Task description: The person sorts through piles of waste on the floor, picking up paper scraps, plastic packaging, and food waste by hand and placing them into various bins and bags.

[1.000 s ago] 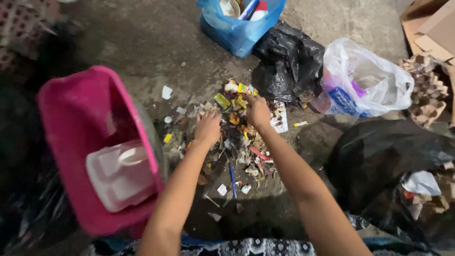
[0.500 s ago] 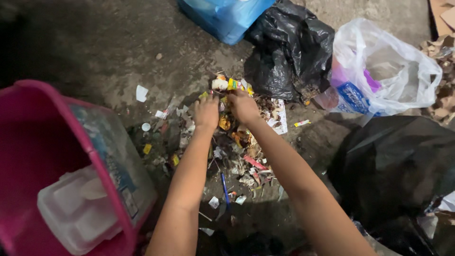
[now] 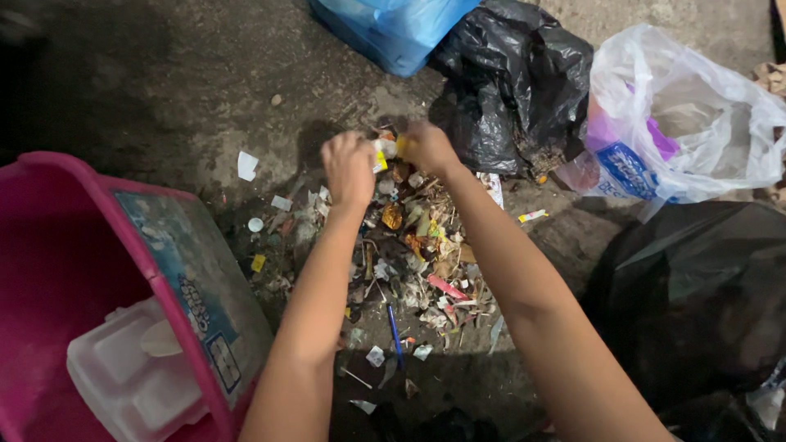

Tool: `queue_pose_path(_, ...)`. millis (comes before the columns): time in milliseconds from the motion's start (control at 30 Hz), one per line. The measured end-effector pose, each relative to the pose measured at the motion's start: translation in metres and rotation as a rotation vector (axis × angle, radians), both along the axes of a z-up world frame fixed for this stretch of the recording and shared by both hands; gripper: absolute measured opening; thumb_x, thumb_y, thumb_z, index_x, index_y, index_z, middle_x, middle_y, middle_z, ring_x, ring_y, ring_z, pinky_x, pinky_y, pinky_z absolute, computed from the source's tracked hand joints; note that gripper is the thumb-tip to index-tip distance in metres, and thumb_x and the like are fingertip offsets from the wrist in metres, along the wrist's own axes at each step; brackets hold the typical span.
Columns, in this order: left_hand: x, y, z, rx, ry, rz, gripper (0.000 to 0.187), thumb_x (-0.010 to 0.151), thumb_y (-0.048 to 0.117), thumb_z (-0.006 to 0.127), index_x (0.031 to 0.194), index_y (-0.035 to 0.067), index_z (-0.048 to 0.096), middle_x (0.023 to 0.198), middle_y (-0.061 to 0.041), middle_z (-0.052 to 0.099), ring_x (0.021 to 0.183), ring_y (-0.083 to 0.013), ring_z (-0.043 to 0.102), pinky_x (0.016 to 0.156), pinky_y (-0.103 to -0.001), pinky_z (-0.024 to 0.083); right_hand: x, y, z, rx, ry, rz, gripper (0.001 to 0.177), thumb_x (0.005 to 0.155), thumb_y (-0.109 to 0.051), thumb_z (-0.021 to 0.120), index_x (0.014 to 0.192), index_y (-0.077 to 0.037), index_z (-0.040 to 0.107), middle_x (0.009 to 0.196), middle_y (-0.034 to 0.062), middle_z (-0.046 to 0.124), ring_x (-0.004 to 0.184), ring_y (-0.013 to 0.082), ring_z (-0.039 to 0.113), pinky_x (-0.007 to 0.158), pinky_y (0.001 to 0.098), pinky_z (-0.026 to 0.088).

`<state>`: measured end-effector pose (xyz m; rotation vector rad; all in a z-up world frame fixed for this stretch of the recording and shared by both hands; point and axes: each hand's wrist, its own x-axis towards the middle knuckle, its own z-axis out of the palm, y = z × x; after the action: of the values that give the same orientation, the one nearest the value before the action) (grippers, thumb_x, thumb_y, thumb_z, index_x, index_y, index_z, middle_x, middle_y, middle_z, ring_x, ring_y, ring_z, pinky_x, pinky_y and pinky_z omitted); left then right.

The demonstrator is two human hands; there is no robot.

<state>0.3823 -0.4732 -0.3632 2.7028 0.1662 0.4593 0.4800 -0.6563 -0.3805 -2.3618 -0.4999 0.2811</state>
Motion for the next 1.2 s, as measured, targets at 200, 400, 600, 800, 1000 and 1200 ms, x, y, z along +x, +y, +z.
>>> queue_pose_path(200,0.017,-0.014,-0.058,-0.011,0.341,-0.192,0.015,0.098,0.006,0.060,0.106,0.007,0.073,0.122,-0.015,0.069,0.112,-0.0335,0.063,0.095,-0.052,0.048,-0.035,-0.008,-0.005,-0.483,-0.215,0.190,0.016,0.080,-0.015,0.074,0.095,-0.013,0.078,0.119,0.0115,0.067,0.117,0.0350,0.060,0.094,0.0451,0.053)
queue_pose_path(400,-0.022,-0.013,-0.019,-0.062,0.030,-0.116,0.007,0.080,0.012,0.071,0.083,0.015,0.077,0.099,-0.007,0.073,0.098,-0.0308,0.068,0.089,-0.051,0.048,-0.069,-0.043,0.022,-0.124,-0.179,-0.020,0.015,0.079,-0.013,0.079,0.094,-0.011,0.078,0.105,0.0094,0.072,0.097,0.0297,0.070,0.084,0.0413,0.056)
queue_pose_path(600,-0.058,0.002,0.053,-0.546,-0.037,0.068,0.007,0.084,0.013,0.078,0.090,0.013,0.075,0.100,-0.008,0.073,0.096,-0.0311,0.067,0.084,-0.042,0.052,-0.078,-0.088,0.072,0.893,0.537,-0.572,0.011,0.091,-0.009,0.080,0.099,-0.002,0.078,0.085,0.0015,0.072,0.069,0.0100,0.059,0.061,0.0254,0.043)
queue_pose_path(800,-0.083,-0.023,0.098,-0.838,-0.064,-0.039,0.012,0.086,0.016,0.078,0.095,0.009,0.076,0.097,-0.004,0.076,0.086,-0.0170,0.070,0.081,-0.031,0.054,-0.115,-0.094,0.155,0.812,0.455,-0.456,0.012,0.090,-0.009,0.079,0.100,-0.002,0.078,0.085,-0.0006,0.073,0.072,0.0081,0.061,0.064,0.0245,0.047)
queue_pose_path(1000,-0.122,-0.006,0.169,-1.629,0.041,0.182,0.018,0.090,0.018,0.082,0.101,0.005,0.074,0.091,-0.002,0.068,0.076,-0.0116,0.057,0.066,-0.031,0.042,-0.164,-0.026,0.284,1.055,0.702,-0.277,0.015,0.089,-0.014,0.073,0.101,-0.005,0.073,0.090,0.0026,0.075,0.078,0.0146,0.070,0.069,0.0313,0.056)
queue_pose_path(1200,-0.209,0.096,0.292,-1.017,-0.470,0.205,0.021,0.086,0.018,0.081,0.094,0.000,0.073,0.090,-0.005,0.076,0.083,-0.0121,0.070,0.078,-0.028,0.054,-0.242,0.098,0.365,1.098,0.539,0.092,0.011,0.093,-0.005,0.075,0.103,-0.001,0.072,0.095,0.0029,0.074,0.085,0.0130,0.067,0.075,0.0301,0.054)
